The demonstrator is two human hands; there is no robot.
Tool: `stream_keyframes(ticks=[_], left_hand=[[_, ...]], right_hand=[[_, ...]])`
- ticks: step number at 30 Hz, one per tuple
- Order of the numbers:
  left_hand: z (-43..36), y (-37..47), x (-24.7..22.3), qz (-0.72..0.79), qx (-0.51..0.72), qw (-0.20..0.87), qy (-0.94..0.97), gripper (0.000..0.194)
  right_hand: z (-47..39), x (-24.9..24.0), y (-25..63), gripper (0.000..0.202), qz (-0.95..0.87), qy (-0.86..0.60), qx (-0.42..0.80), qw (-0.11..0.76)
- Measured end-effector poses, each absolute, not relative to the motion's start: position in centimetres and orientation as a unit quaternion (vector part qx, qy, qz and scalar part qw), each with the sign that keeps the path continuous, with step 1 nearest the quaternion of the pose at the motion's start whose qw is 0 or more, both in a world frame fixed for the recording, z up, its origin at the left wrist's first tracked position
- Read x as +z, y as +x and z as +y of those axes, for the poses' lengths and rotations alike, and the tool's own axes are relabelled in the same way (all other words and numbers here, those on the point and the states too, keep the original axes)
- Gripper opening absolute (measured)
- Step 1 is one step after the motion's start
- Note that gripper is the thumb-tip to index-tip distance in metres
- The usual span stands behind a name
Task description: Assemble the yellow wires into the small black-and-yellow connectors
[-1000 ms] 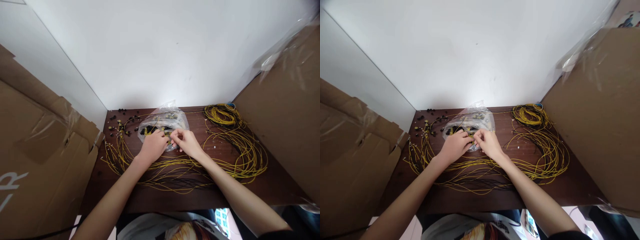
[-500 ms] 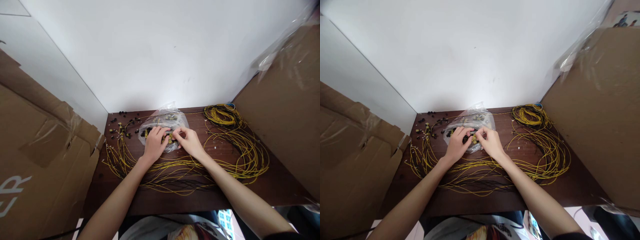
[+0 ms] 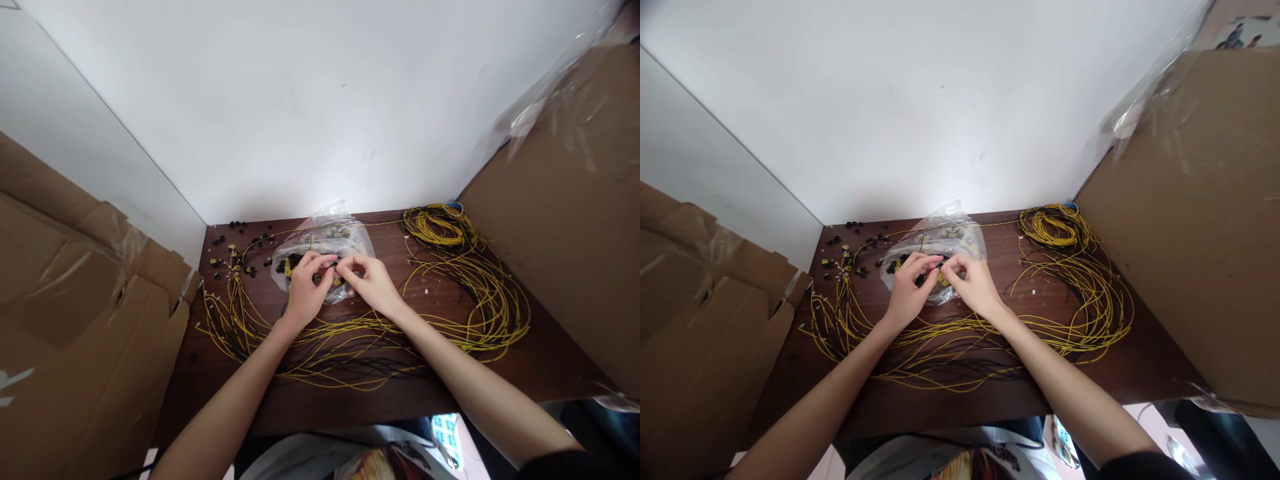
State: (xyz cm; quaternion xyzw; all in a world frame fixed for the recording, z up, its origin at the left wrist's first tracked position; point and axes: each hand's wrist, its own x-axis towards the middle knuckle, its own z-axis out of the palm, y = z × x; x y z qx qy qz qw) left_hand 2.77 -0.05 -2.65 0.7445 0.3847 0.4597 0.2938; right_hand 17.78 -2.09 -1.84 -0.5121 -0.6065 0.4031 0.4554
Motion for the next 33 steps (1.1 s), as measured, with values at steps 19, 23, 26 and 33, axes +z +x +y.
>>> stream_keyframes(ticks=[19,23,26,33], left_hand=[[0.17,2.25,-2.18,0.364,0.493,0.325,0.72,0.019],[0.15,2.29,-2.33,0.367,0.489,0.326,0.721,0.019],[0.08,2.34,-2.18,0.369,0.484,0.317,0.727,0.019],[-0.18,2.28,-1.85,0.368,0.471,0.275,0.753,0.02]], right_hand=[[-1.96,-1.41,17.11,0.029,-0.475,-0.431,0.567,0.517],[-1.92,-1.38,17.16,0.029,-0.486,-0.435,0.559,0.513],[-1.92,-1.32,17.17,0.03,-0.493,-0.447,0.545,0.51],[-2.14,-1.2,17.3,0.025,-0.549,-0.502,0.448,0.496]])
